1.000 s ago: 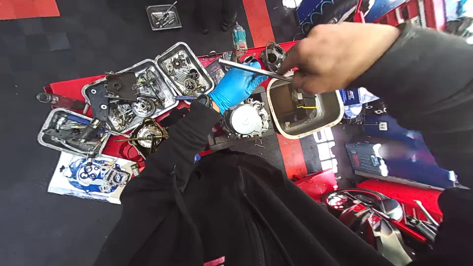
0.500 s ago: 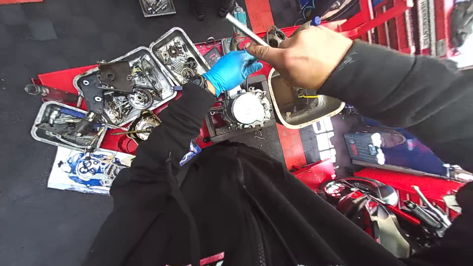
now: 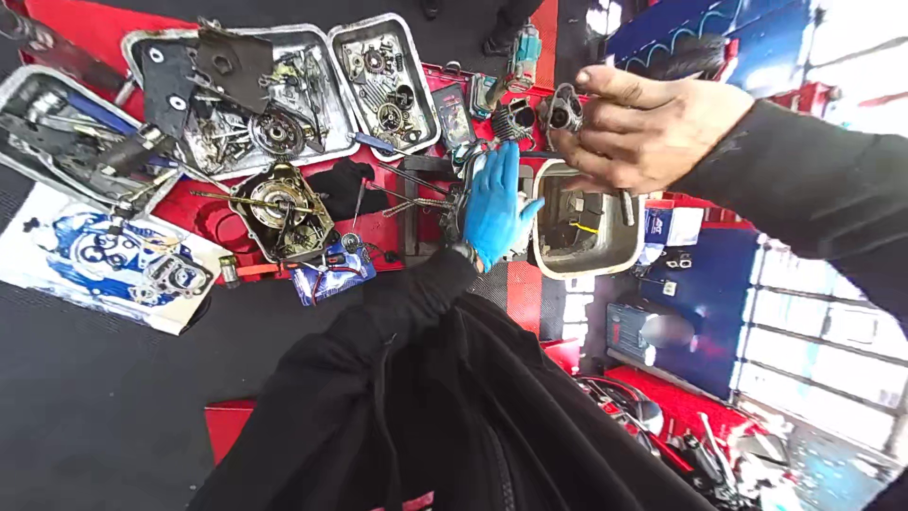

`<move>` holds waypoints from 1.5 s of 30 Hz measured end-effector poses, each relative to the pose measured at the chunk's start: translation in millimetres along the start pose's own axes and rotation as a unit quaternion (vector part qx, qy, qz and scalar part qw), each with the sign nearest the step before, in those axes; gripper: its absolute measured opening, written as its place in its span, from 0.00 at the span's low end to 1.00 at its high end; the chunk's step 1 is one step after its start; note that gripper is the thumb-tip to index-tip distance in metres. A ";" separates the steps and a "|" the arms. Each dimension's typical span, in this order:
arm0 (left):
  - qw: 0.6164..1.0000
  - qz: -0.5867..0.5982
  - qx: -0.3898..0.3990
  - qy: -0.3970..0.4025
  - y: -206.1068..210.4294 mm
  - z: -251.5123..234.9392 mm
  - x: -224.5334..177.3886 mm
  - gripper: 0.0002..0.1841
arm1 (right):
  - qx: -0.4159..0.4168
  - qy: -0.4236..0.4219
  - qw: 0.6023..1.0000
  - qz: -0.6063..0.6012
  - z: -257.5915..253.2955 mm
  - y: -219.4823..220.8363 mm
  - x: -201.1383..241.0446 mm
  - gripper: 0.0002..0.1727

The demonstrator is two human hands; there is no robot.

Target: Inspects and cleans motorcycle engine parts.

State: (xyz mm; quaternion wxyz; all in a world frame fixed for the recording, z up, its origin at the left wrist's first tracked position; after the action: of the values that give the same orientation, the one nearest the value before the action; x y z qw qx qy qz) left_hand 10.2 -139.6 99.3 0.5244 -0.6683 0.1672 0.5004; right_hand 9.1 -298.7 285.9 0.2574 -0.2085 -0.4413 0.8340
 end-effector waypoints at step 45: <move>0.932 0.189 -0.267 0.158 39.7 109.5 -82.3 0.16 | -0.188 0.286 0.906 -0.247 52.7 -43.1 197.1 0.11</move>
State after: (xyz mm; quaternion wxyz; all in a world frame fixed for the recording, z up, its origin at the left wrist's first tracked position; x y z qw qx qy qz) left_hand -110.0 -85.0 153.2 0.1891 -0.8103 0.2315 0.5040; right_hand -164.4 -190.4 326.1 0.5265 -0.3670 -0.5349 0.5495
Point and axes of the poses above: each hand's wrist, its own z-axis away from the middle knuckle, its own y-axis out of the palm, x = y × z, the point moved 1 cm from there along -z, towards the middle knuckle, and after that the axes turned 14 degrees about x, right-handed, at the moved point
